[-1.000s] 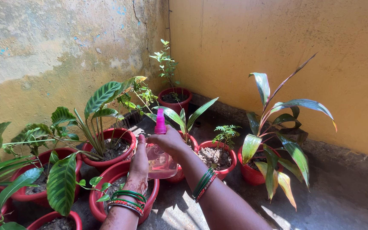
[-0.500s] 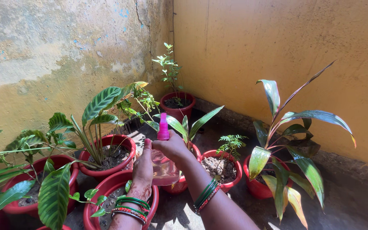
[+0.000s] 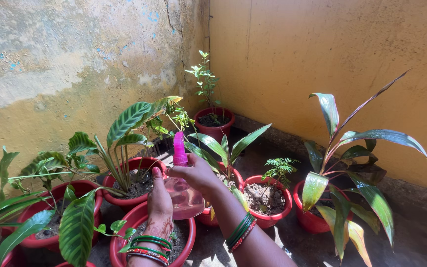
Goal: The person uses a pink spray bottle to water several potted plants arranged on the floor.
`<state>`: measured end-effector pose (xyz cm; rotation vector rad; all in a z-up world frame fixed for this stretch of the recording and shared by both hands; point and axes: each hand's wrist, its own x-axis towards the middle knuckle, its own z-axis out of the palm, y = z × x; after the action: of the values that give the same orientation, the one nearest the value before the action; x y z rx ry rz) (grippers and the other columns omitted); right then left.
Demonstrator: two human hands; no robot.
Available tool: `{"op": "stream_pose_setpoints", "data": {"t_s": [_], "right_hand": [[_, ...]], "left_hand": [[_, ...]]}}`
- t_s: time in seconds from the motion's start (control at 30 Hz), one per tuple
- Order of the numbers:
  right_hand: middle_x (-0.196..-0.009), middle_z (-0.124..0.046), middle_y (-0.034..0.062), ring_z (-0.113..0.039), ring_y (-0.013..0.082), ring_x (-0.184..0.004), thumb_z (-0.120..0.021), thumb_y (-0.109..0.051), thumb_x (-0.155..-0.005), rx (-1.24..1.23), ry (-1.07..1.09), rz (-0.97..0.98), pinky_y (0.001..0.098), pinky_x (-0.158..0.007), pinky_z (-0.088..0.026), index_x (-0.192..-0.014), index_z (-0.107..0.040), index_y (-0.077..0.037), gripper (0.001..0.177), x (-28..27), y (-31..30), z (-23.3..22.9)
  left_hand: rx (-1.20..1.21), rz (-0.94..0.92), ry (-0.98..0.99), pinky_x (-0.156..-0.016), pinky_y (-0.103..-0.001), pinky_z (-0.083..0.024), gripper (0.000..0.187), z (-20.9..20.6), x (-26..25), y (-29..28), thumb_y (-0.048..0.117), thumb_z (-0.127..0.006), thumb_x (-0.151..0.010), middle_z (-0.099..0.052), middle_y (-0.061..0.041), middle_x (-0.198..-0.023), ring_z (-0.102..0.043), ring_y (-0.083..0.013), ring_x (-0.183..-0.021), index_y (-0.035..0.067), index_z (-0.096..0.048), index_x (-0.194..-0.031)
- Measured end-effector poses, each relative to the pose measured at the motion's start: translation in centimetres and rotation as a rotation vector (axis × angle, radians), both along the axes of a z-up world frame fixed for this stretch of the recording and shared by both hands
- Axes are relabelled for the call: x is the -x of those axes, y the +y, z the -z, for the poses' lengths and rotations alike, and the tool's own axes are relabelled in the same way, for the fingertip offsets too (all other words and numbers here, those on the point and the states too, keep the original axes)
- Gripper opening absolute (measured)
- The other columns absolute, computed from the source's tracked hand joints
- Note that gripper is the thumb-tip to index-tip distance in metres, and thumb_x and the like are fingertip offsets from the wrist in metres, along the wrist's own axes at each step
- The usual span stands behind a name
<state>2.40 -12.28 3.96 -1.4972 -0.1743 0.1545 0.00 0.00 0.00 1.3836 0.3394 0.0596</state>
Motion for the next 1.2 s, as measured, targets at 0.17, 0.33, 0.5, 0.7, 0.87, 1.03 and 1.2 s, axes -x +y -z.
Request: {"op": "stream_pose_setpoints", "data": {"t_s": [0.17,0.33,0.5,0.7,0.87,1.03,1.2], "right_hand": [[-0.095,-0.072,0.0050,-0.070,0.0141,-0.083,-0.082,-0.019,-0.076,0.022,-0.004,0.013,0.0299,-0.070,-0.058,-0.119,-0.063,-0.005,0.049,1.1,1.8,-0.8],[-0.096,-0.071,0.0052,-0.068,0.0148,-0.086,-0.082,-0.016,-0.077,-0.040,-0.085,-0.078,0.0336,-0.077,-0.057,-0.124,-0.060,-0.005,0.053,0.8,3.5,-2.5],[-0.098,-0.073,0.0064,-0.071,0.0141,-0.088,-0.080,-0.013,-0.077,-0.029,-0.118,-0.066,0.0311,-0.081,-0.058,-0.124,-0.061,-0.003,0.051,1.1,4.2,-2.5],[-0.100,-0.075,0.0083,-0.071,0.0166,-0.089,-0.078,-0.015,-0.077,-0.014,-0.066,-0.133,0.0328,-0.079,-0.058,-0.117,-0.066,-0.003,0.043,-0.5,6.3,-1.6],[-0.100,-0.074,0.0065,-0.070,0.0152,-0.090,-0.079,-0.020,-0.079,-0.037,-0.118,-0.207,0.0326,-0.081,-0.056,-0.119,-0.067,-0.005,0.045,-1.8,7.2,-2.6],[-0.101,-0.073,0.0056,-0.070,0.0154,-0.092,-0.079,-0.024,-0.080,-0.075,-0.146,-0.252,0.0336,-0.084,-0.058,-0.120,-0.064,-0.003,0.047,-3.7,7.0,-4.4],[-0.100,-0.073,0.0047,-0.068,0.0143,-0.090,-0.079,-0.025,-0.082,-0.011,-0.208,-0.235,0.0326,-0.082,-0.056,-0.121,-0.066,-0.003,0.046,-4.5,9.3,-4.9]], "left_hand": [[-0.012,-0.024,0.003,-0.075,-0.034,-0.058,0.087,-0.6,0.6,2.2,0.073,-0.029,-0.097,-0.078,-0.011,-0.105,-0.074,-0.0223,-0.085,0.005,-0.074,-0.125],[0.088,-0.021,-0.049,-0.073,-0.034,-0.059,0.084,-1.9,1.1,3.4,0.071,-0.029,-0.098,-0.078,-0.009,-0.105,-0.074,-0.0209,-0.084,0.005,-0.073,-0.125],[-0.007,-0.037,-0.098,-0.071,-0.037,-0.057,0.082,-2.1,0.9,4.3,0.068,-0.028,-0.100,-0.078,-0.012,-0.106,-0.071,-0.0240,-0.081,0.004,-0.073,-0.123],[-0.055,-0.129,-0.052,-0.078,-0.031,-0.051,0.079,-2.4,2.0,5.8,0.070,-0.030,-0.100,-0.076,-0.007,-0.111,-0.066,-0.0179,-0.091,0.009,-0.073,-0.124],[0.133,0.008,-0.253,-0.077,-0.032,-0.054,0.069,-4.0,2.2,7.2,0.066,-0.047,-0.093,-0.073,-0.004,-0.110,-0.068,-0.0144,-0.093,0.011,-0.068,-0.129],[0.001,0.071,-0.184,-0.082,-0.034,-0.051,0.076,-6.4,1.0,7.9,0.071,-0.057,-0.085,-0.074,-0.004,-0.113,-0.064,-0.0163,-0.095,0.011,-0.072,-0.128],[-0.045,0.040,-0.077,-0.084,-0.042,-0.053,0.082,-7.6,0.5,9.4,0.076,-0.053,-0.082,-0.075,-0.008,-0.116,-0.069,-0.0215,-0.098,0.009,-0.071,-0.126]]}}
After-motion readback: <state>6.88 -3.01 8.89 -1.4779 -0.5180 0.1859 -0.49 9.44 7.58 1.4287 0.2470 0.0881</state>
